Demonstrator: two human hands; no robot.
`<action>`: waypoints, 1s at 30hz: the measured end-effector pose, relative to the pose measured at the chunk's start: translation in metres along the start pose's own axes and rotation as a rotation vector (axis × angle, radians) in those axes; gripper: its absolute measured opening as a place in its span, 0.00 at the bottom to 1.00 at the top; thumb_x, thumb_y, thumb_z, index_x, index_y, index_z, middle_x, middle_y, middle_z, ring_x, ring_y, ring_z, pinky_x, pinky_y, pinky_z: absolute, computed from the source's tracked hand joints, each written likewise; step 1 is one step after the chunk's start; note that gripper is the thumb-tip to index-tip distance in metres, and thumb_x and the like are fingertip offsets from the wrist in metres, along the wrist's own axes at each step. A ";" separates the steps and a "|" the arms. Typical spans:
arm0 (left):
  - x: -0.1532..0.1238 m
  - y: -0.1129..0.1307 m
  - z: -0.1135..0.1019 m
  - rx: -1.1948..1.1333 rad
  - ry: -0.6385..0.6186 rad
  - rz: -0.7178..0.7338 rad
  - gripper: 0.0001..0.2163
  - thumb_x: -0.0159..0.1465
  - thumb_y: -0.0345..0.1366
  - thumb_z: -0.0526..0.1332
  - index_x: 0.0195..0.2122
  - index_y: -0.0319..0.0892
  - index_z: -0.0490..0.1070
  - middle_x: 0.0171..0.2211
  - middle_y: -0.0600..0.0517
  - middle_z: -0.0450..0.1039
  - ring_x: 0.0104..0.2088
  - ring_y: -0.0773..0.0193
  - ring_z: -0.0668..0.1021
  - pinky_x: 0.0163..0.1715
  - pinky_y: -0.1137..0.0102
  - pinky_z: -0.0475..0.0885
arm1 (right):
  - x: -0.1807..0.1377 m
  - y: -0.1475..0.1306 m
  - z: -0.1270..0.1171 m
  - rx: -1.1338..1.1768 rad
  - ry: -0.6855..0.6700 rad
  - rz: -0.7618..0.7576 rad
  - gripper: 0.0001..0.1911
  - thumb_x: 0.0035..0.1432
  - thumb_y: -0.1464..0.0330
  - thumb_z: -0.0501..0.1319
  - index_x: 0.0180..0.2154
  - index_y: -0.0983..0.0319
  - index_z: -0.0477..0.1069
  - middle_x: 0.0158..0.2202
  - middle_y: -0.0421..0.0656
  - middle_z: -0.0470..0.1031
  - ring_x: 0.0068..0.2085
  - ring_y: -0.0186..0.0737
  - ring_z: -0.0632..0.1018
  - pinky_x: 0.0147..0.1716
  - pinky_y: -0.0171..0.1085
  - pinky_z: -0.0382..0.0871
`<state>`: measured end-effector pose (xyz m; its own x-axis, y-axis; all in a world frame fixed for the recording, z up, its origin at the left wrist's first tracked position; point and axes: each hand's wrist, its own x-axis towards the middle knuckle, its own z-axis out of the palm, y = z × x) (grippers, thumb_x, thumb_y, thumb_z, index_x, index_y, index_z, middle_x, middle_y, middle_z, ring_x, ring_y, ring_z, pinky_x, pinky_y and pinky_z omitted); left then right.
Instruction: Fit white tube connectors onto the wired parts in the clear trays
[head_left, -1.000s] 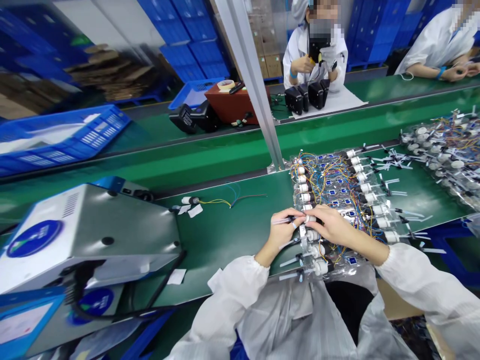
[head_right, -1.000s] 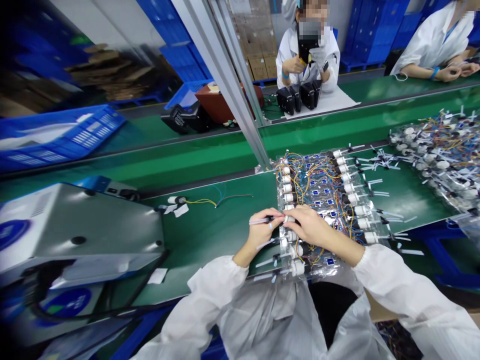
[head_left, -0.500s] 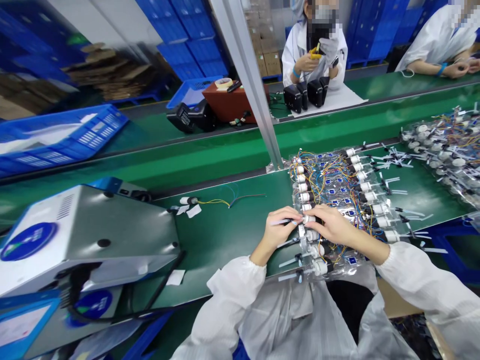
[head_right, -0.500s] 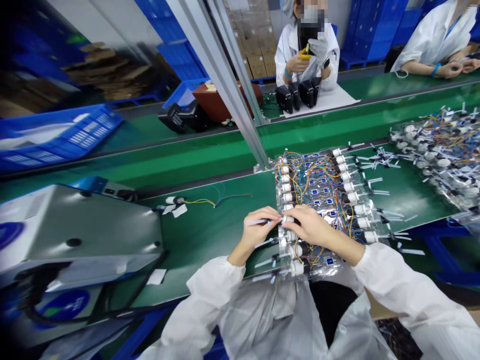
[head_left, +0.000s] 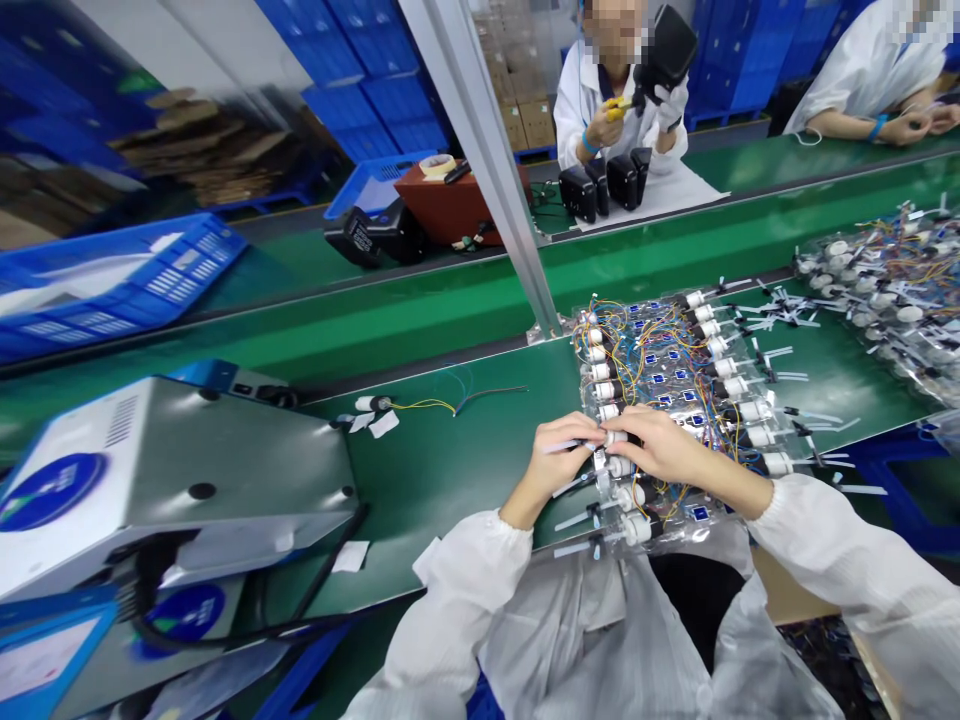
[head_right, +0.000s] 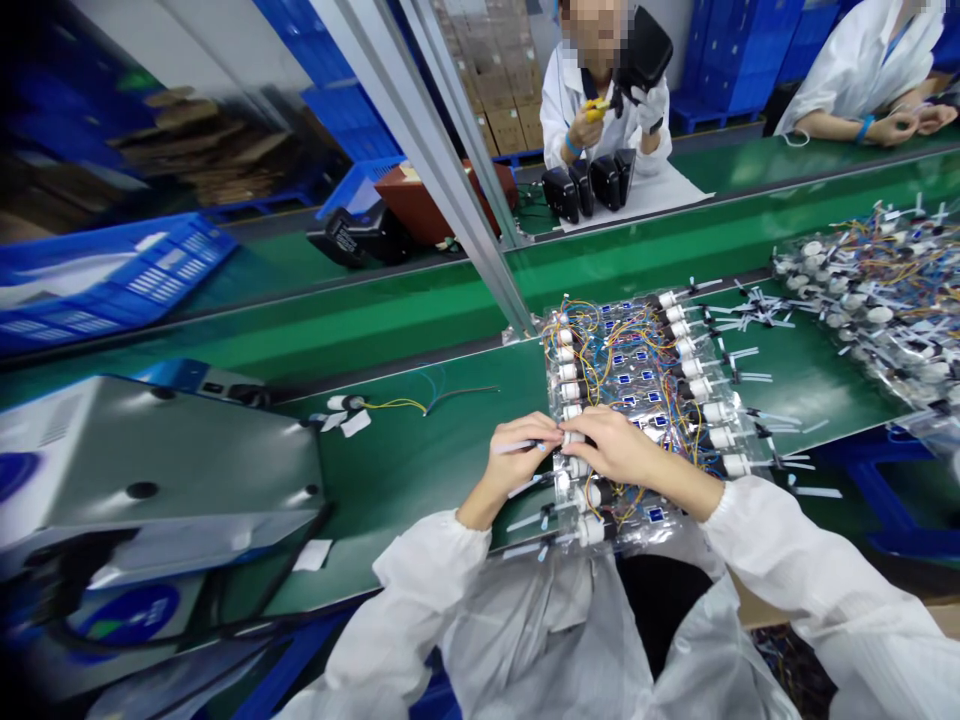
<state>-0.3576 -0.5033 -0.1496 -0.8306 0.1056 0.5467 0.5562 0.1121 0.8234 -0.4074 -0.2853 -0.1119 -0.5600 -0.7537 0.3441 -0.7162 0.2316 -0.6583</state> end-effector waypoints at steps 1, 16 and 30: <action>0.000 0.000 0.000 0.003 -0.002 -0.004 0.03 0.65 0.30 0.69 0.38 0.44 0.83 0.33 0.47 0.83 0.35 0.61 0.82 0.37 0.65 0.77 | 0.001 0.001 -0.001 -0.001 -0.012 -0.011 0.14 0.70 0.64 0.62 0.53 0.63 0.76 0.43 0.49 0.82 0.44 0.46 0.80 0.48 0.45 0.73; -0.007 -0.003 -0.027 0.021 -0.117 -0.183 0.33 0.60 0.51 0.72 0.65 0.44 0.69 0.52 0.40 0.77 0.47 0.52 0.78 0.44 0.62 0.72 | -0.051 0.018 -0.188 -0.545 0.467 0.382 0.14 0.70 0.62 0.58 0.45 0.61 0.79 0.42 0.47 0.82 0.43 0.43 0.80 0.48 0.42 0.73; 0.004 0.000 -0.038 -0.247 0.585 -0.228 0.09 0.64 0.39 0.66 0.34 0.41 0.68 0.25 0.55 0.69 0.25 0.66 0.72 0.28 0.70 0.67 | -0.102 0.201 -0.236 -0.676 0.171 1.123 0.19 0.65 0.70 0.61 0.55 0.70 0.73 0.51 0.60 0.78 0.50 0.48 0.78 0.52 0.38 0.67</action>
<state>-0.3620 -0.5405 -0.1420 -0.8422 -0.4545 0.2902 0.4011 -0.1682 0.9005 -0.5924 -0.0169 -0.1213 -0.9909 0.1235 -0.0539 0.1317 0.9720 -0.1946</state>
